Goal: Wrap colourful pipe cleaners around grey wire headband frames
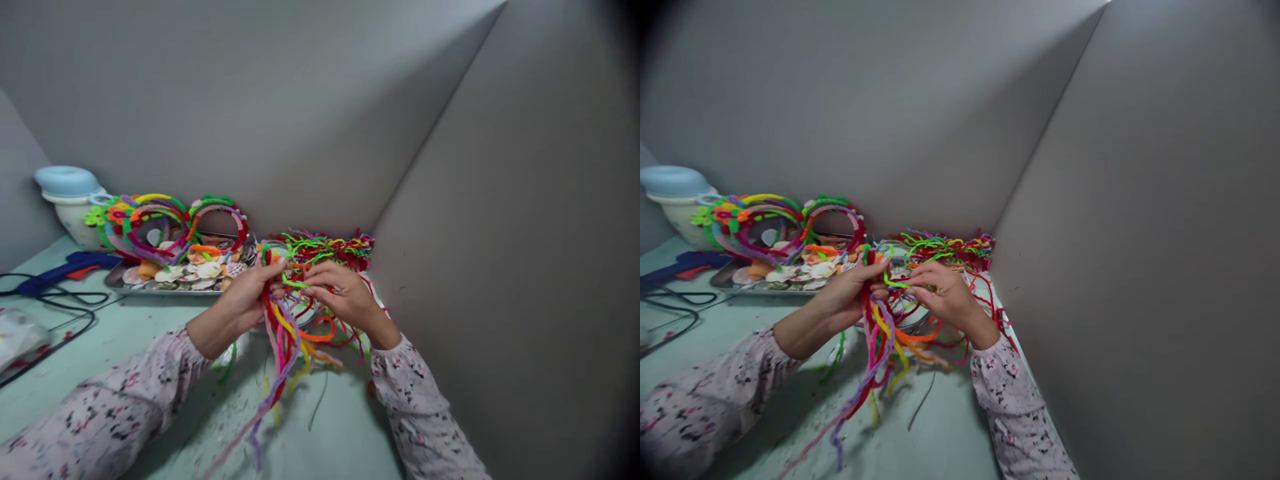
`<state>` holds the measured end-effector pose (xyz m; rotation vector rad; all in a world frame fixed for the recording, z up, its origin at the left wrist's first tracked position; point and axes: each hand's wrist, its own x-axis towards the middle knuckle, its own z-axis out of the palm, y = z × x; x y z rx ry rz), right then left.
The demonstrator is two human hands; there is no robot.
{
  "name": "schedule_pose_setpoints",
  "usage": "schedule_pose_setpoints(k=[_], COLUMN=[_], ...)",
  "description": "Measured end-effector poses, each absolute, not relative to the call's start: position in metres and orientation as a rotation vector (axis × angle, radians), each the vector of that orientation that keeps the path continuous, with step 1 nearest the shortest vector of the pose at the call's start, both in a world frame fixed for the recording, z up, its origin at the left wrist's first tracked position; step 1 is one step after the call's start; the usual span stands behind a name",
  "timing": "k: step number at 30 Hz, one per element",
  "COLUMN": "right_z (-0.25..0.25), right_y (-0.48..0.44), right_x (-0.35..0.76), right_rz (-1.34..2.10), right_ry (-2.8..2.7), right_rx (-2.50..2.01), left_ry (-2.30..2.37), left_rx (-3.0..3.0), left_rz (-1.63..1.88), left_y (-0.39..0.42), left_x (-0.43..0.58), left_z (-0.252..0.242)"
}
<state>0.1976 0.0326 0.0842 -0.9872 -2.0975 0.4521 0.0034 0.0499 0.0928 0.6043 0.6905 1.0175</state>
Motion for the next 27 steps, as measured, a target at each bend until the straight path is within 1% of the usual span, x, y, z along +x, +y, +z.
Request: schedule_pose_setpoints(k=[5,12,18,23,27], right_z=[0.084,0.082,0.081,0.083,0.083], right_y=[0.032,0.037,0.040,0.041,0.036], right_x=[0.200,0.213,0.227,0.232,0.228], right_rz=[0.686,0.889,1.065,1.049,1.298], right_ry=[-2.134,-2.086,-2.105,-2.096,-2.038], right_rx=[-1.169,-1.237,-1.195,-1.188,-1.238], left_ry=[0.531,0.529,0.432,0.452,0.444], left_rx=[0.608,0.710,0.643,0.681,0.739], left_rz=[1.139,1.309,1.286,1.227,1.274], left_y=[0.053,0.060,0.055,0.055,0.058], left_x=[-0.003,-0.015,-0.023,-0.026,-0.033], left_z=[0.103,0.115,0.131,0.129,0.131])
